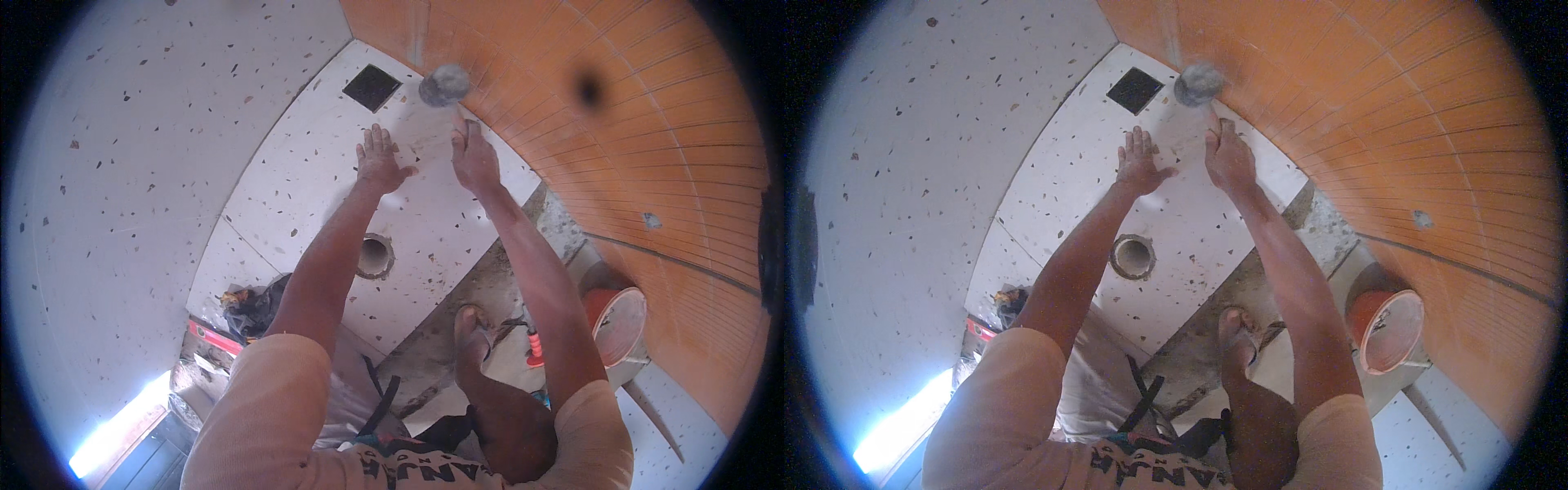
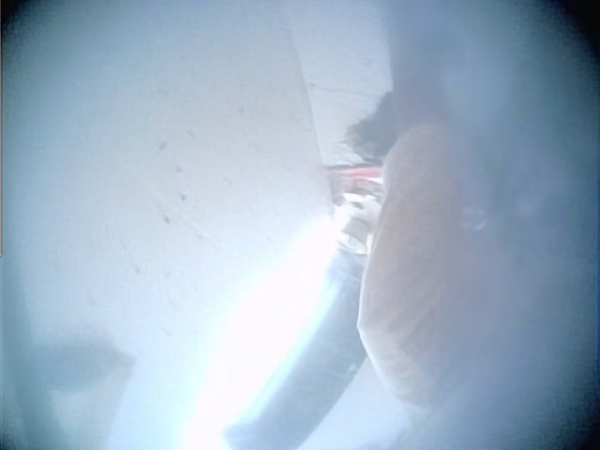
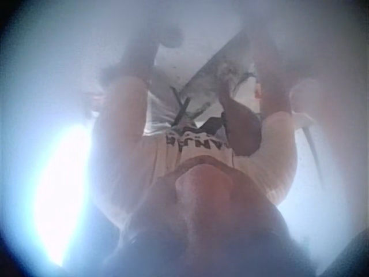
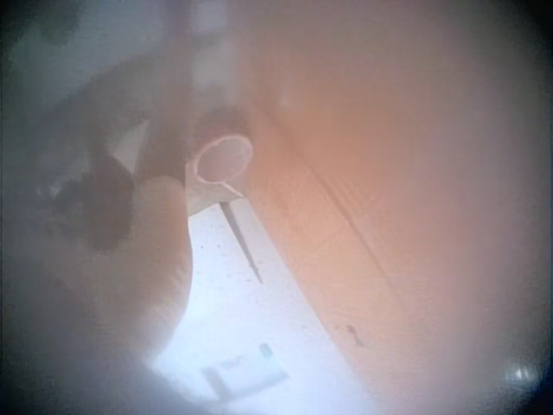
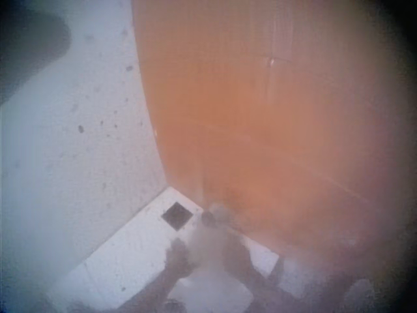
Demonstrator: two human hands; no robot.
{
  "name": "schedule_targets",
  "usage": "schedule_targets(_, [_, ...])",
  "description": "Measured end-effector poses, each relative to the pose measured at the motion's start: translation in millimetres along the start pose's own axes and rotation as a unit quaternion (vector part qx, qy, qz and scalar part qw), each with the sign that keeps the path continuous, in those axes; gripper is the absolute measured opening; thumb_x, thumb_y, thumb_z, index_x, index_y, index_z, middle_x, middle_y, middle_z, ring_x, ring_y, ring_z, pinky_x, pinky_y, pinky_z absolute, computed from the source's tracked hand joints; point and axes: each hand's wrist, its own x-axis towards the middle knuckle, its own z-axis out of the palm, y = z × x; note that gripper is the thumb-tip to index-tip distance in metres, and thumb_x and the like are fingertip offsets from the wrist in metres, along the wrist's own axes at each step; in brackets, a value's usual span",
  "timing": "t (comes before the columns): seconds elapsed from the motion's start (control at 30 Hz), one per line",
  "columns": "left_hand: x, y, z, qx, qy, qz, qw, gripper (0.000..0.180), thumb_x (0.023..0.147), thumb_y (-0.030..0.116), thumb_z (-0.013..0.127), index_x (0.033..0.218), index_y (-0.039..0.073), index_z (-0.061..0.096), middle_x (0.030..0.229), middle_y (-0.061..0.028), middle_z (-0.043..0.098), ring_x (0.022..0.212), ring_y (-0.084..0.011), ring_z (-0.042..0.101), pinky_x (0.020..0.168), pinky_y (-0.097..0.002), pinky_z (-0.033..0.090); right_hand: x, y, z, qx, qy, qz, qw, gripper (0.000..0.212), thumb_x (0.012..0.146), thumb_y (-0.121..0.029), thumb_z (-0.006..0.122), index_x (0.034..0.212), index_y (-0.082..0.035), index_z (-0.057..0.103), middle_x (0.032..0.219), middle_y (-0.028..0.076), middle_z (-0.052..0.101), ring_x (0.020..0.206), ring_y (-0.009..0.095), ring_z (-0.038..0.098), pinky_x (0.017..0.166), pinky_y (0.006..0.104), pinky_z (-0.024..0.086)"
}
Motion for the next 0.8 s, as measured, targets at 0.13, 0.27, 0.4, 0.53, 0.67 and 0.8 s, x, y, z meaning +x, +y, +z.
schedule_targets(0.13, [2,-5,5,-0.020,0.010,0.008,1.000,0.120,0.081,0.069,0.065,0.156,-0.005,0.007,0.164,-0.0240,0.001,0.153,-0.0404,-0.002,0.121,-0.0578,0.011,26,15,36,-0.062,-0.045,-0.001,0.997,0.039,0.102,-0.032,0.047,0.126,-0.001,0.046,0.097,0.032,0.066,0.093,0.052,0.063,0.081,0.0602,0.049])
schedule_targets(0.27, [2,-4,3,-0.043,0.008,-0.004,0.999,0.118,0.082,0.065,0.067,0.157,-0.003,0.005,0.165,-0.0215,0.000,0.153,-0.0369,-0.004,0.122,-0.0551,0.006,32,-5,31,-0.017,0.034,-0.045,0.998,0.040,0.101,-0.034,0.047,0.123,-0.001,0.044,0.096,0.034,0.066,0.092,0.053,0.064,0.082,0.0606,0.050])
schedule_targets(0.4, [1,5,0,-0.036,0.008,-0.001,0.999,0.118,0.082,0.065,0.067,0.157,-0.003,0.005,0.165,-0.0218,0.001,0.153,-0.0368,-0.003,0.122,-0.0558,0.007,18,19,41,-0.083,-0.085,0.045,0.992,0.041,0.101,-0.035,0.048,0.122,0.000,0.044,0.096,0.034,0.067,0.092,0.053,0.064,0.081,0.0605,0.051])
schedule_targets(0.53, [2,-5,3,-0.038,0.016,-0.004,0.999,0.119,0.081,0.064,0.068,0.157,-0.004,0.005,0.165,-0.0219,0.002,0.153,-0.0374,-0.001,0.121,-0.0564,0.008,29,-5,30,-0.049,-0.024,-0.007,0.998,0.039,0.101,-0.033,0.047,0.122,-0.001,0.044,0.094,0.032,0.067,0.091,0.051,0.065,0.081,0.0613,0.050])
schedule_targets(0.67, [2,-3,9,-0.036,0.033,0.011,0.999,0.120,0.081,0.064,0.068,0.156,-0.004,0.005,0.165,-0.0221,0.002,0.153,-0.0384,0.000,0.121,-0.0568,0.008,5,-1,33,-0.056,-0.022,0.007,0.998,0.037,0.101,-0.033,0.046,0.121,-0.001,0.044,0.094,0.031,0.067,0.090,0.051,0.065,0.080,0.0611,0.050])
schedule_targets(0.8, [7,-5,8,-0.034,0.021,0.001,0.999,0.121,0.081,0.067,0.067,0.156,-0.005,0.006,0.164,-0.0246,0.001,0.152,-0.0413,0.001,0.120,-0.0599,0.011,2,11,27,-0.035,-0.014,0.001,0.999,0.035,0.102,-0.033,0.046,0.118,-0.003,0.045,0.092,0.031,0.067,0.087,0.051,0.065,0.078,0.0605,0.050])
